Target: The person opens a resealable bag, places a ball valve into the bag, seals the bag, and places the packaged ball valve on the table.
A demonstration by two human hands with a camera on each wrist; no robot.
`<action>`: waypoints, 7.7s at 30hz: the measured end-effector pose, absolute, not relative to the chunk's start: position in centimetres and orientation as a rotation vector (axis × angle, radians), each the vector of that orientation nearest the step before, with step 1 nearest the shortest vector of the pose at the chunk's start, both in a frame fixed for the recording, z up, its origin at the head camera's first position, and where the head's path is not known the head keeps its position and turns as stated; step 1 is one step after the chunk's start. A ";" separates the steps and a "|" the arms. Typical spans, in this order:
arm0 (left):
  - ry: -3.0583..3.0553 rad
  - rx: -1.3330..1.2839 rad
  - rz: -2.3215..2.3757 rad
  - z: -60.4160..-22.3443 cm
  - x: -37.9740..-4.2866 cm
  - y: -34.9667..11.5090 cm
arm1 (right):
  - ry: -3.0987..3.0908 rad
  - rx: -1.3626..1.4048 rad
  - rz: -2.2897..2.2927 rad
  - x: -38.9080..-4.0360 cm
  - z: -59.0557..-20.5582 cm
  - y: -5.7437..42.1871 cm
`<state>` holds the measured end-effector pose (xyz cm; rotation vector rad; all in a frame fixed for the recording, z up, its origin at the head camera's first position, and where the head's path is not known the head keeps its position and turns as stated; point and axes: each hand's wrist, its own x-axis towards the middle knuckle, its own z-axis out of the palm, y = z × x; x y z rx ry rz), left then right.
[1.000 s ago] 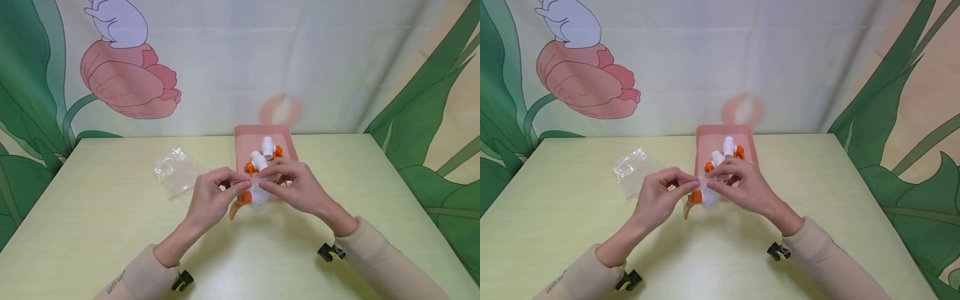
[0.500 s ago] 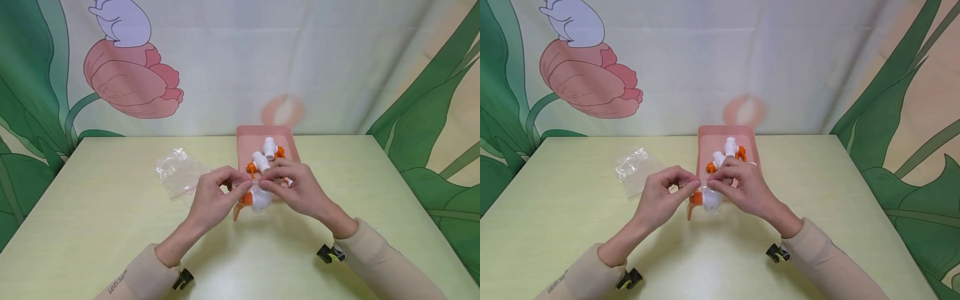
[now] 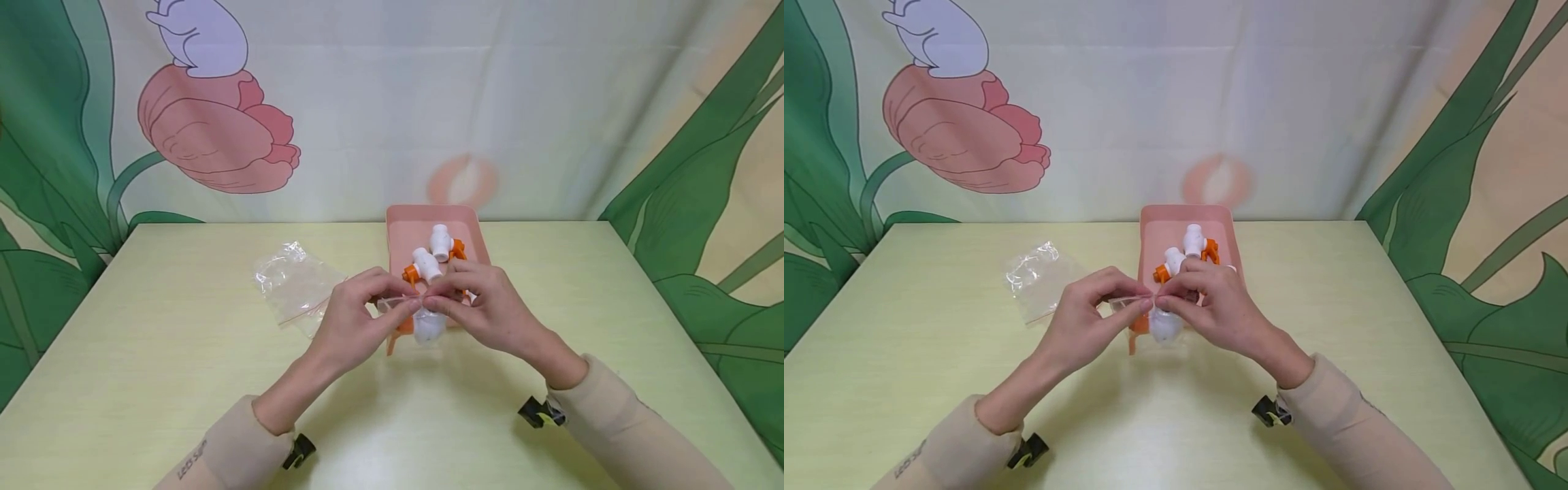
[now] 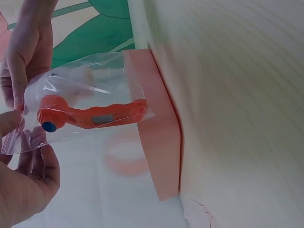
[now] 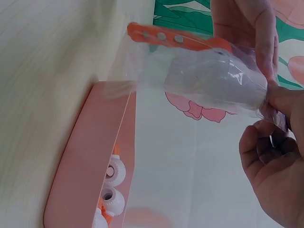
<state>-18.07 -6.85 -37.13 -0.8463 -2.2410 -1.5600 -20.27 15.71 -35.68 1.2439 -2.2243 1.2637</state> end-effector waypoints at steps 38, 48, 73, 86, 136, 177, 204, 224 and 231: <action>-2.307 -0.975 -1.032 -36.7 -17.7 -6.9 | -2.388 1.370 0.943 -19.6 -34.7 15.3; -2.337 -0.968 -0.930 -36.2 -17.7 -7.3 | -2.482 1.345 0.886 -19.6 -34.3 16.0; -2.407 -0.836 -1.559 -36.3 -18.2 -7.4 | -2.505 1.000 1.291 -20.0 -35.0 17.1; -2.300 -0.657 -1.708 -36.4 -18.3 -7.3 | -2.508 0.792 1.441 -19.4 -36.3 15.9; -2.232 -0.535 -2.061 -36.9 -18.3 -4.9 | -2.558 0.690 1.101 -18.6 -37.0 14.1; -3.081 -0.779 -1.258 -38.1 -19.0 -9.8 | -3.062 0.000 0.753 -24.2 -37.0 25.9; -3.211 -0.494 -0.882 -38.3 -22.1 -14.5 | -3.224 -0.097 0.555 -26.8 -40.4 32.0; -3.256 -0.289 -0.579 -39.0 -23.4 -16.7 | -3.248 -0.184 0.430 -26.9 -40.3 33.5; -3.278 -0.235 -0.544 -39.3 -23.8 -16.9 | -3.233 -0.194 0.399 -26.7 -40.4 33.6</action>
